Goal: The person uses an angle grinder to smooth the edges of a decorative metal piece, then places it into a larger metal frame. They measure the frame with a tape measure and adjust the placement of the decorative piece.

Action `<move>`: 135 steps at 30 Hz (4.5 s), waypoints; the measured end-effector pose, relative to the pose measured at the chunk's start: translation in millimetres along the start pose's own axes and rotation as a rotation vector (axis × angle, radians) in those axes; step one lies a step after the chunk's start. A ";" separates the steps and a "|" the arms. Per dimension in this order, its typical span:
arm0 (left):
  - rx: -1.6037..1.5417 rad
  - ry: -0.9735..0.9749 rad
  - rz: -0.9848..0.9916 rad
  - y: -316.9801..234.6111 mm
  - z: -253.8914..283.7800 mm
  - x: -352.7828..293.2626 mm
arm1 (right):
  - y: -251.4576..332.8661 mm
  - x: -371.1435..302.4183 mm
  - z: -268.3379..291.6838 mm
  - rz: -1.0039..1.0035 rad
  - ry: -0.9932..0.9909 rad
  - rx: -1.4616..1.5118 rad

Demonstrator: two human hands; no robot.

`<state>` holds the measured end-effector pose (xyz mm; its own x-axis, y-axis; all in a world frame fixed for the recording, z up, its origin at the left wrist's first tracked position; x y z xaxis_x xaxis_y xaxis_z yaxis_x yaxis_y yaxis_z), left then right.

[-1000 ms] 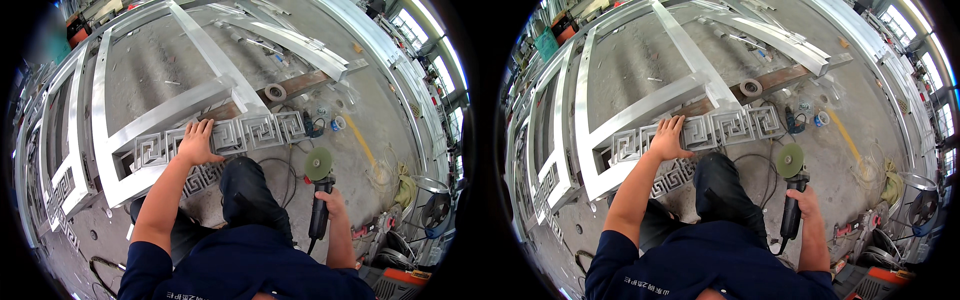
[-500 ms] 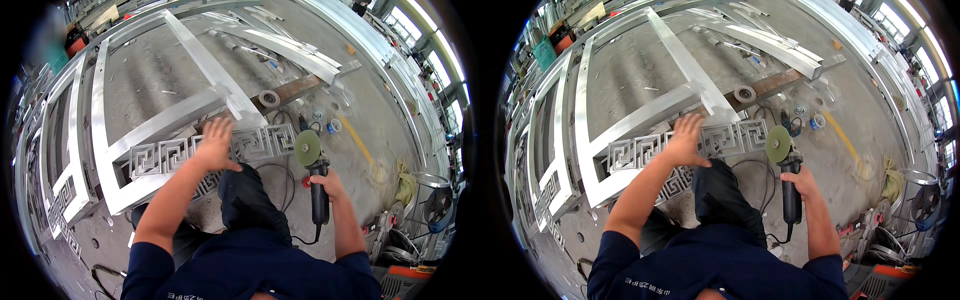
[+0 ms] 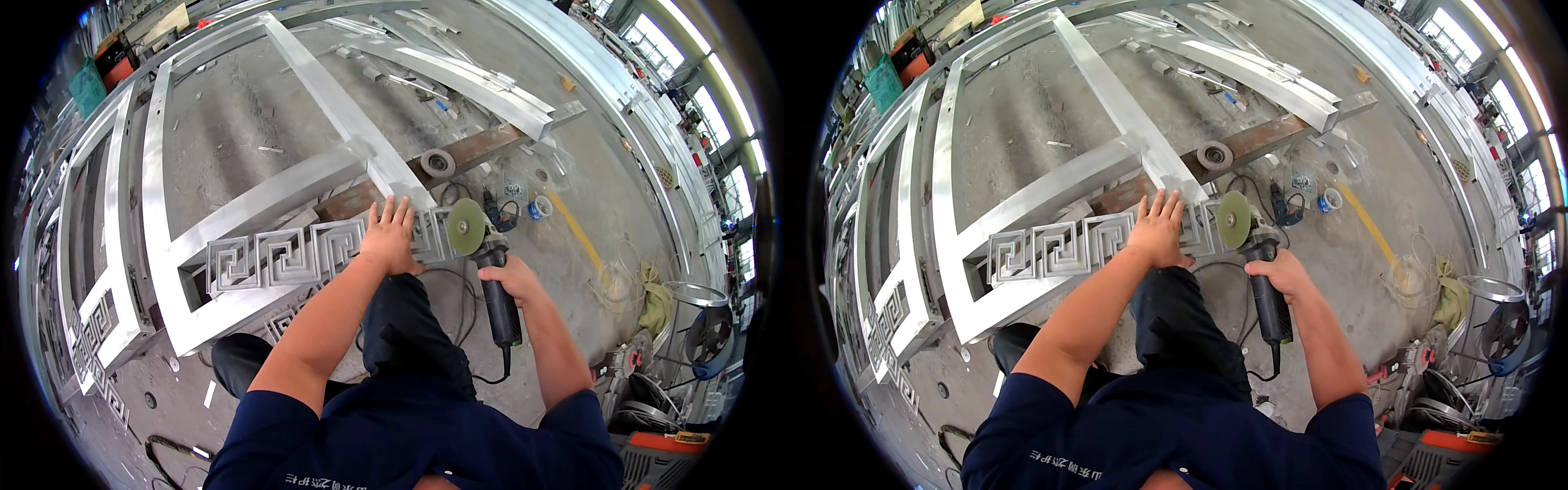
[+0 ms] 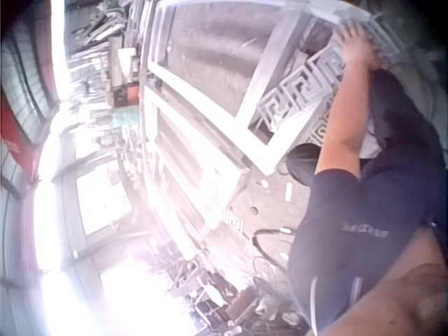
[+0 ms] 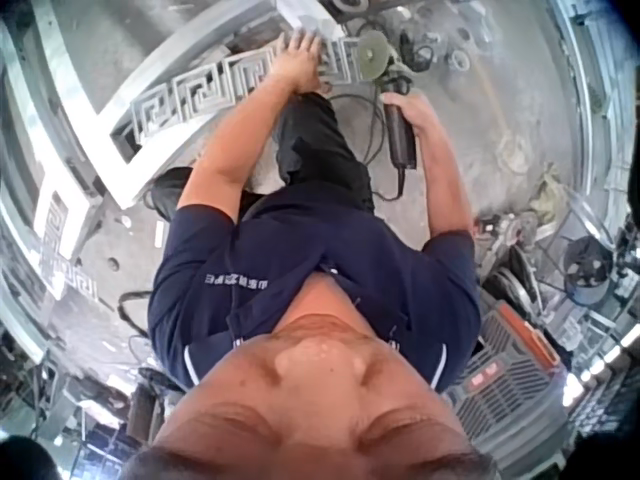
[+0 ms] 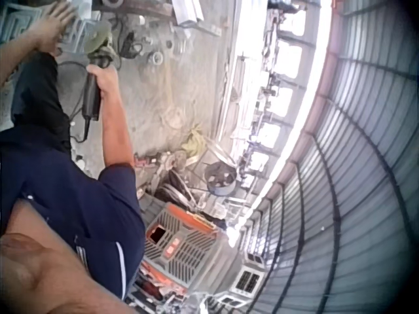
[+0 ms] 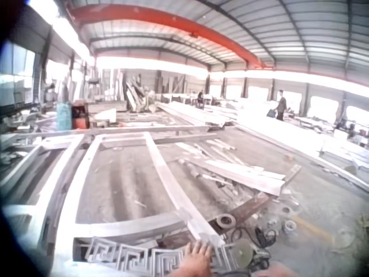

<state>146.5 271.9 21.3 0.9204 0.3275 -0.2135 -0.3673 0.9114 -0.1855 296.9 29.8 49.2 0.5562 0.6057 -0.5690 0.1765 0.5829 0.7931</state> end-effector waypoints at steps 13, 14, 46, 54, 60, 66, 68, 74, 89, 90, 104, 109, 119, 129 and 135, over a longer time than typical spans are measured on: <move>-0.014 -0.002 -0.018 1.5 4.9 -2.1 | 10.8 16.8 -12.4 -0.002 -0.060 -0.091; -0.020 -0.005 -0.018 1.7 5.0 -1.8 | 11.4 16.6 -13.5 -0.003 -0.058 -0.090; -0.019 0.001 -0.061 2.9 5.5 -4.8 | 9.4 2.3 -26.3 -0.008 -0.080 -0.040; -0.033 -0.003 -0.058 4.0 5.4 -4.8 | 11.1 5.2 -31.6 0.006 -0.109 -0.068; -0.046 -0.015 -0.065 2.8 6.4 -6.0 | 3.1 10.1 -30.8 0.038 -0.103 -0.062; -0.038 0.005 -0.060 3.4 6.8 -5.2 | 4.4 12.7 -31.5 0.045 -0.122 -0.072; -0.034 0.008 -0.059 3.3 6.7 -4.8 | 3.0 15.5 -29.9 0.041 -0.127 -0.084; -0.045 -0.001 -0.055 3.1 6.3 -5.3 | 5.1 17.0 -29.2 0.033 -0.121 -0.100; -0.035 0.003 -0.054 1.6 7.9 -5.6 | -6.4 33.3 -22.3 0.086 -0.170 -0.162; -0.034 0.003 -0.055 1.4 8.0 -5.6 | -7.1 34.1 -21.5 0.084 -0.167 -0.166; -0.032 -0.011 -0.053 2.9 5.4 -4.4 | 8.9 26.1 -28.5 0.083 -0.139 -0.138; -0.027 -0.007 -0.052 2.9 5.5 -4.7 | 10.2 24.4 -31.2 0.122 -0.144 -0.117; -0.037 -0.005 -0.050 2.3 6.6 -4.8 | 13.6 23.7 -30.5 0.073 -0.134 -0.176; -0.048 -0.016 -0.053 2.7 4.9 -4.6 | 8.9 28.0 -29.1 0.095 -0.157 -0.196; -0.039 -0.022 -0.055 4.3 3.2 -3.7 | 5.9 26.5 -29.5 0.093 -0.165 -0.242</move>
<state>141.9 275.4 24.3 0.9420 0.2830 -0.1804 -0.3206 0.9179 -0.2340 288.7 65.3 32.3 0.6891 0.5774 -0.4379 -0.0688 0.6537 0.7537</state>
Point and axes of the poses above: each hand's wrist, its own x-axis towards the middle knuckle, its own z-axis out of the back of the hand, y = z × x, the point moved 2 cm from there along x, towards the middle knuckle, and after that the axes turned 4 degrees about y, right-handed, at the moved point
